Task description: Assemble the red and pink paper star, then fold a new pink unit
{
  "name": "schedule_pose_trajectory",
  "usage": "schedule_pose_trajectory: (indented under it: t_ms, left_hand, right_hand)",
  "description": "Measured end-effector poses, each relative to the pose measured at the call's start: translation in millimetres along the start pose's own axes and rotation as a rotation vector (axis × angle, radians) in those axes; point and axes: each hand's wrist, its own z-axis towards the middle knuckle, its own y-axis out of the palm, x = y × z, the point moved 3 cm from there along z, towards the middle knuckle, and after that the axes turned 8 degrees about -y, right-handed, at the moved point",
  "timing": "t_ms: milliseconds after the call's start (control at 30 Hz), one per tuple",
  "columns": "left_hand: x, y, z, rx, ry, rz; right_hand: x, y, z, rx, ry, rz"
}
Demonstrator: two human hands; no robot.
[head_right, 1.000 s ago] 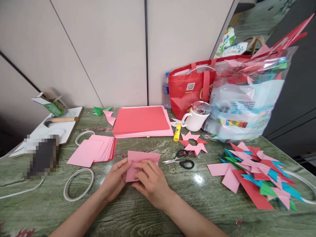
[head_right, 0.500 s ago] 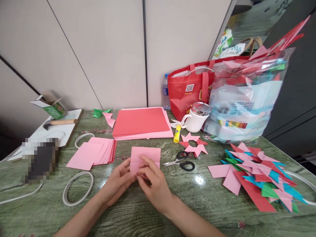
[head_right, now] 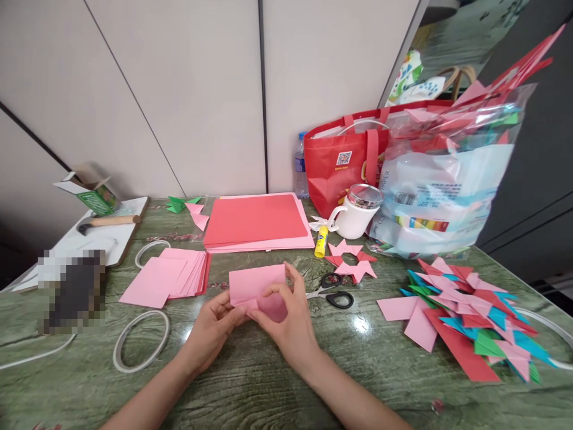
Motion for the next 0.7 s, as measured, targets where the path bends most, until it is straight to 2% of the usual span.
schedule_pose_trajectory:
  t_ms: [200,300,500,700]
  left_hand:
    - [-2,-5,1,0.073,-0.010,0.023]
    - [-1,-5,1,0.065,-0.040,-0.006]
    - [1,-4,2,-0.030,-0.067,-0.073]
    - [0,-6,3,0.029,-0.138,-0.103]
  right_hand:
    - [7,7,1,-0.119,0.194,0.234]
    - [7,8,1,-0.111,0.252,0.275]
    - [11,7,3,-0.070,0.356,0.329]
    - [16,11,3,-0.078,0.454,0.361]
